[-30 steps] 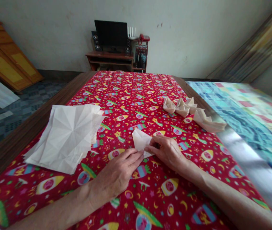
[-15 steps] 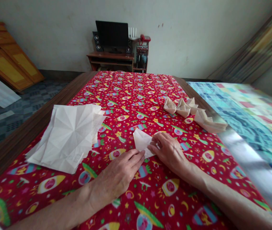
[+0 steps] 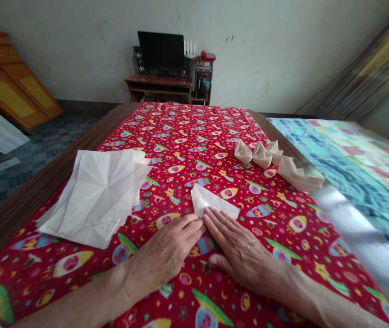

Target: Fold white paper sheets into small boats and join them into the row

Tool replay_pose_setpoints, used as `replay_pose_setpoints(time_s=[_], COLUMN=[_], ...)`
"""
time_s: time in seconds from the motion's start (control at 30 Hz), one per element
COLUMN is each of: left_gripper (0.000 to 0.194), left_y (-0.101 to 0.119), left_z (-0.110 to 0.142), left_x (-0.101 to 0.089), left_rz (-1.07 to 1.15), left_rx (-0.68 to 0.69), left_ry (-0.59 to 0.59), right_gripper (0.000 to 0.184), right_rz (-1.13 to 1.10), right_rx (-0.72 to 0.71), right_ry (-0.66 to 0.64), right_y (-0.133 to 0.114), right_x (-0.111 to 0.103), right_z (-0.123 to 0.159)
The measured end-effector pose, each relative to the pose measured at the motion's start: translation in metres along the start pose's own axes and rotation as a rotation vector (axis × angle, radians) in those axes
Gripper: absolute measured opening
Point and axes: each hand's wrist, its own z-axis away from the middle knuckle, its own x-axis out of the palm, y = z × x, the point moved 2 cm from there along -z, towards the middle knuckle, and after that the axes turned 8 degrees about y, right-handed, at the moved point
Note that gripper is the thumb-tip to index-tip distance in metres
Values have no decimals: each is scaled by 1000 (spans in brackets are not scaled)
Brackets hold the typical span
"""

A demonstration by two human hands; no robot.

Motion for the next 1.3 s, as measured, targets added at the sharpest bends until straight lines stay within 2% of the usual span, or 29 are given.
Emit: replay_pose_setpoints(time_s=[0.23,0.5,0.57,0.67,0.8,0.97,1.17,1.3], left_gripper=[59,62,55,43,47,41,32,39], left_y=[-3,-7,-11,-22,-39,-49,-50,-52], left_z=[5,8,7,1,-20,-39,-37,-42], left_x=[1,-4,-4,-3,3,10,9,9], left_rz=[9,69,133,264,378,376,370,364], left_rx=[6,35,38,-1,-109,-59,-37,-25], left_ry=[-8,-16,20,138,230,208,151,145], right_gripper=[67,55,53,48,33,22,15,15], right_rz=[62,194,206,189,123,49,-23,-17], right_rx=[51,23,16,13,39,69,90,124], right_ry=[2,57,74,116,217,278,266,265], right_y=[5,3,2,2,5,6,17,28], right_x=[-7,-15,-16,-16,-17,-19,-16,-9], right_z=[15,23,22,17,6,-1,-11,-19])
